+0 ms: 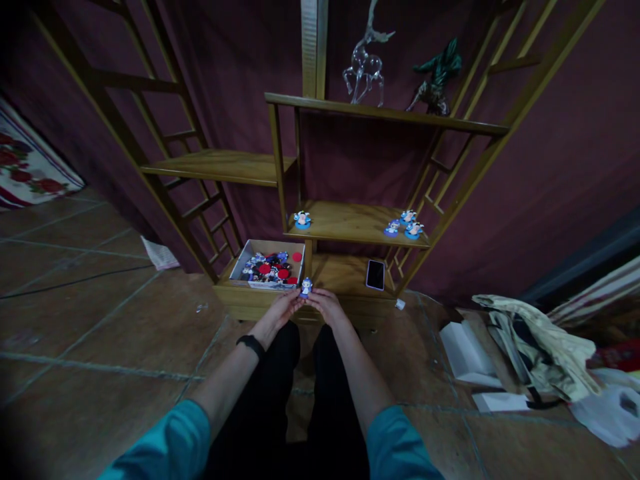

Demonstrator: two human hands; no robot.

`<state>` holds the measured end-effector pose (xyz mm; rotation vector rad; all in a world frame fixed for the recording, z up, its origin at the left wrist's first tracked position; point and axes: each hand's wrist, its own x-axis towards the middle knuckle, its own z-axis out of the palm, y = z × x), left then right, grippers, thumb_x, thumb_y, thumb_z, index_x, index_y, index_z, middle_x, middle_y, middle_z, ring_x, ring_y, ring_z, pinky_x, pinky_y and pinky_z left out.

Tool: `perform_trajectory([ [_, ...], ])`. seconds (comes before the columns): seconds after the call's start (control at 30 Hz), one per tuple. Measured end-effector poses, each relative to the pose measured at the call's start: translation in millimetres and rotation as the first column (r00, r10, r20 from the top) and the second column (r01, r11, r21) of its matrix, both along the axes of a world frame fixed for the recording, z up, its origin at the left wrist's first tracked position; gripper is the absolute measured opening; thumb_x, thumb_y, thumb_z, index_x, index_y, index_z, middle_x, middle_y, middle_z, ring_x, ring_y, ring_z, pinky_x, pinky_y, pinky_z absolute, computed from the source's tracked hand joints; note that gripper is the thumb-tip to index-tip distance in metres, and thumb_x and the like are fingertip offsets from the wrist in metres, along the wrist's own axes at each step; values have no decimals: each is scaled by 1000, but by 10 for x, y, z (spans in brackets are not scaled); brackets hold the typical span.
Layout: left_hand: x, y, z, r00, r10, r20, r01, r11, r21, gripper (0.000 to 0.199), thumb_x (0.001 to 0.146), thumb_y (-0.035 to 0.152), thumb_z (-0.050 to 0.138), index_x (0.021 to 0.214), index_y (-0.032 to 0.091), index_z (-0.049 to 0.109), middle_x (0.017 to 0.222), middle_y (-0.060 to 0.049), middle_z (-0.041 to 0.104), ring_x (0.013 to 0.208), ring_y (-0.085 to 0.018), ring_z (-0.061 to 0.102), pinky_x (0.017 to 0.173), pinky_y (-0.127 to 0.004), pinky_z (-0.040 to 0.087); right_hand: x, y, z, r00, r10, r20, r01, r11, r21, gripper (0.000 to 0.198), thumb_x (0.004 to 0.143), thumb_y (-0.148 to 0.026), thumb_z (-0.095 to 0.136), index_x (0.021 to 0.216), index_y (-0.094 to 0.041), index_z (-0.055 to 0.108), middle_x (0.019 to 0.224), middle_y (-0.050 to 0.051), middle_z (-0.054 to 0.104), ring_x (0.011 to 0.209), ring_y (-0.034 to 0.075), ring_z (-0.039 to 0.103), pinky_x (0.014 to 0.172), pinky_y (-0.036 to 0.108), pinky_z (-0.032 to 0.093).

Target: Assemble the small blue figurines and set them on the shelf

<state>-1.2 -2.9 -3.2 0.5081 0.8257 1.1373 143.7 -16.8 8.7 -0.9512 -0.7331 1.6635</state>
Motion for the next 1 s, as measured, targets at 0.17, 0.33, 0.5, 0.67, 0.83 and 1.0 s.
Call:
perform_trajectory([
  [0.17,36,-42,15,993,-66,99,68,998,-13,5,76,10,63,80,8,65,73,-8,68,63,-10,63,63,-20,52,48,-42,13,1000,-25,-18,25,999,20,22,57,-23,79,74,-14,68,75,4,71,74,15,67,82,31,51],
  [0.33,44,-54,17,989,-107,102,105,994,28,9,75,11,65,83,8,67,77,-8,69,65,-9,63,64,-18,51,5,-52,17,999,-48,-21,48,999,15,24,57,-25,80,73,-13,67,77,5,70,72,13,65,80,28,51],
  [0.5,40,-36,-3,993,-91,81,87,995,55,10,73,11,67,83,9,67,79,-8,70,69,-11,64,69,-20,52,-36,-44,14,996,-90,0,90,996,-22,25,58,-31,79,71,-14,65,66,2,68,62,12,62,72,28,52],
  [0.67,58,-46,-2,995,-54,86,47,996,78,10,71,11,69,80,10,67,76,-6,70,67,-9,63,71,-20,50,-29,-58,37,997,-73,-26,73,997,-20,26,59,-32,78,73,-15,65,67,2,68,64,12,63,72,27,52],
  [0.83,67,-67,22,996,-36,82,27,994,104,12,67,9,72,79,11,67,74,-4,68,66,-8,62,69,-19,49,-7,-56,28,998,-40,-55,40,999,-2,22,61,-26,77,77,-15,66,76,5,71,74,14,66,78,30,52],
  [1.0,63,-70,29,998,-27,56,20,992,122,17,65,10,73,81,12,68,75,-4,68,67,-9,62,67,-19,49,-7,-43,-9,996,-49,-76,49,999,10,21,63,-20,75,82,-15,67,84,6,72,81,16,67,85,32,50],
])
